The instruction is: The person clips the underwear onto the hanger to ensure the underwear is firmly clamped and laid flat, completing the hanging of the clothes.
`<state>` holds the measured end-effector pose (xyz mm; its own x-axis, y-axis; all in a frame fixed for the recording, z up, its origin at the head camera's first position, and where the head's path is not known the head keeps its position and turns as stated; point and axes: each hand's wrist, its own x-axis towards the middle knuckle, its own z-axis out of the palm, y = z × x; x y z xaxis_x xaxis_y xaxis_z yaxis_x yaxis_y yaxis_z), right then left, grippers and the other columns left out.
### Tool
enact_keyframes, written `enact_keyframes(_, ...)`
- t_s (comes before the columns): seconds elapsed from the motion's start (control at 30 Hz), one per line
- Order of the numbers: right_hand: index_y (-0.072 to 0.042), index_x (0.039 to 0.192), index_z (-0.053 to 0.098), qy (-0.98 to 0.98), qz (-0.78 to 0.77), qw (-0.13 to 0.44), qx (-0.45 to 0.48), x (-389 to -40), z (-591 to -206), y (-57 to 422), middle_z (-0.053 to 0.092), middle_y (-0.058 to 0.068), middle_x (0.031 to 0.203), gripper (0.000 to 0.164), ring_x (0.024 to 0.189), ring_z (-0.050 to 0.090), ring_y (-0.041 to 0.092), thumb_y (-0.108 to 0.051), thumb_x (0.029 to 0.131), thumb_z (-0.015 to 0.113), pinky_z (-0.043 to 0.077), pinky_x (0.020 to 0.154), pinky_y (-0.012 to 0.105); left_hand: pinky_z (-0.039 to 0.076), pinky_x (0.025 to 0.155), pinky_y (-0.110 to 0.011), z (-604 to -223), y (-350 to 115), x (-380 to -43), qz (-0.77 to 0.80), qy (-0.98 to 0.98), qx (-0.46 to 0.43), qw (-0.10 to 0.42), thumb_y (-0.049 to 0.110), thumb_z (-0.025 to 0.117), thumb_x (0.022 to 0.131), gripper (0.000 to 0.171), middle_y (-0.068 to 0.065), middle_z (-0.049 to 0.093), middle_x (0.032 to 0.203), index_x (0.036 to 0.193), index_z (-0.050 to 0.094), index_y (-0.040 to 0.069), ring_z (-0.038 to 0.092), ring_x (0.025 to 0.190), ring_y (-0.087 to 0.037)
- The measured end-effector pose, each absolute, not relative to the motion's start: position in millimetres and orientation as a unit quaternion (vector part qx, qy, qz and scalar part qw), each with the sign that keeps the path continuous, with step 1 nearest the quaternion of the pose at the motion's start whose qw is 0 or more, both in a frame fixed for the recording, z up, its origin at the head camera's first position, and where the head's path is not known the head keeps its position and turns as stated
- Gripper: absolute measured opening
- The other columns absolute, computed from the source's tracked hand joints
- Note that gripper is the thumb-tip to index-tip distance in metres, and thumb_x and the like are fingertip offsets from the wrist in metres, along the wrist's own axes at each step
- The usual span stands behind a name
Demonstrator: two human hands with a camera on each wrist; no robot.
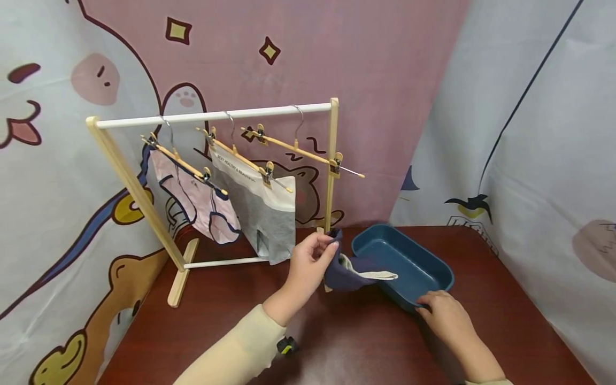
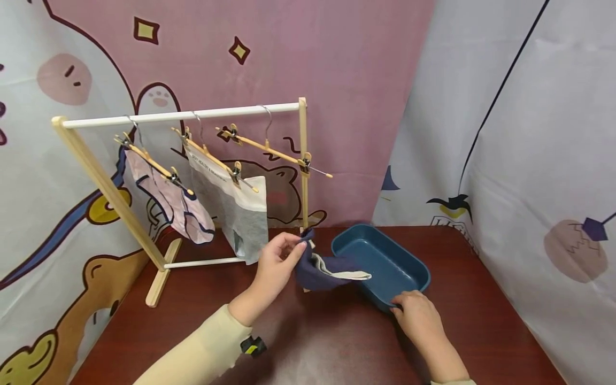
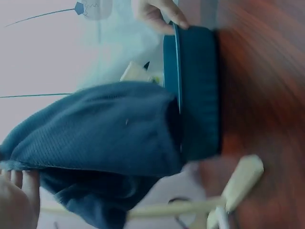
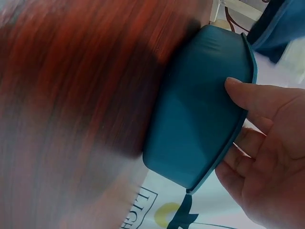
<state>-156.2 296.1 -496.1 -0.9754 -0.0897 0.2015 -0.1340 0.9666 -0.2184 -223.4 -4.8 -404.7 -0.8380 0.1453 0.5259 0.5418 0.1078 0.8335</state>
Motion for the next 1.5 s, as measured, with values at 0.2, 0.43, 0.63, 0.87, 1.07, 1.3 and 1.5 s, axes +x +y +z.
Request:
enact_keyframes(0.2, -0.012, 0.085, 0.073, -0.990, 0.108, 0.074, 0.057, -156.5, -494.7, 295.9, 0.069, 0.004, 0.089, 0.011, 0.093, 0.062, 0.030, -0.015, 0.075, 0.076, 0.049, 0.079, 0.050, 0.046, 0.058, -0.020, -426.4, -46.3, -211.5, -0.477, -0.825, -0.266, 0.144, 0.015, 0.068, 0.087, 0.008, 0.006, 0.061, 0.073, 0.095, 0.067, 0.013, 0.053, 0.062, -0.002)
enact_keyframes(0.43, -0.012, 0.086, 0.074, -0.990, 0.100, 0.077, 0.068, -158.1, -495.7, 298.0, 0.070, 0.004, 0.090, 0.013, 0.093, 0.063, 0.029, -0.015, 0.074, 0.077, 0.049, 0.079, 0.050, 0.043, 0.058, -0.019, -473.9, -93.9, -210.8, -0.371, -0.899, -0.213, 0.096, 0.011, 0.070, 0.083, 0.014, 0.009, 0.063, 0.075, 0.096, 0.067, 0.015, 0.051, 0.062, 0.000)
enact_keyframes(0.63, -0.011, 0.086, 0.073, -0.989, 0.101, 0.085, 0.070, -159.7, -494.4, 299.9, 0.070, 0.006, 0.091, 0.013, 0.093, 0.063, 0.031, -0.013, 0.074, 0.077, 0.049, 0.079, 0.051, 0.046, 0.062, -0.027, -496.0, -127.0, -216.2, -0.293, -0.941, -0.150, 0.077, 0.008, 0.070, 0.080, 0.018, 0.002, 0.066, 0.079, 0.096, 0.067, 0.012, 0.058, 0.071, -0.010)
enact_keyframes(0.87, -0.011, 0.085, 0.072, -0.990, 0.095, 0.081, 0.071, -163.4, -491.9, 298.3, 0.070, 0.007, 0.091, 0.013, 0.091, 0.063, 0.032, -0.014, 0.073, 0.077, 0.048, 0.078, 0.052, 0.050, 0.064, -0.034, -511.2, -146.2, -218.7, -0.227, -0.964, -0.129, 0.053, 0.007, 0.075, 0.072, 0.020, -0.002, 0.068, 0.080, 0.091, 0.067, 0.010, 0.064, 0.075, -0.017)
enact_keyframes(1.07, -0.012, 0.094, 0.071, -0.990, 0.095, 0.081, 0.063, -164.4, -486.9, 291.8, 0.069, 0.009, 0.096, 0.029, 0.092, 0.062, 0.034, -0.027, 0.071, 0.080, 0.047, 0.077, 0.052, 0.049, 0.067, -0.037, -511.2, -136.8, -219.0, -0.209, -0.967, -0.132, 0.059, 0.013, 0.080, 0.070, 0.045, -0.006, 0.056, 0.114, 0.111, 0.061, 0.016, 0.058, 0.099, -0.025)
enact_keyframes(1.3, -0.013, 0.090, 0.066, -0.980, 0.123, 0.133, 0.083, -163.7, -470.6, 253.3, 0.062, -0.001, 0.083, 0.030, 0.077, 0.057, 0.020, -0.033, 0.072, 0.080, 0.047, 0.063, 0.039, 0.048, 0.067, -0.030, -501.0, -102.8, -213.0, -0.206, -0.945, -0.233, 0.104, 0.022, 0.076, 0.076, 0.022, 0.005, 0.059, 0.098, 0.095, 0.065, 0.023, 0.056, 0.089, -0.014)
enact_keyframes(1.5, -0.016, 0.089, 0.065, -0.978, 0.122, 0.086, 0.146, -170.1, -484.1, 202.0, 0.062, -0.006, 0.082, 0.023, 0.078, 0.060, 0.017, -0.023, 0.072, 0.079, 0.048, 0.067, 0.037, 0.034, 0.046, -0.023, -499.4, -67.6, -192.7, -0.187, -0.956, -0.227, -0.007, 0.065, 0.060, 0.079, 0.043, 0.014, 0.048, 0.056, 0.058, 0.053, 0.028, 0.043, 0.051, -0.004)
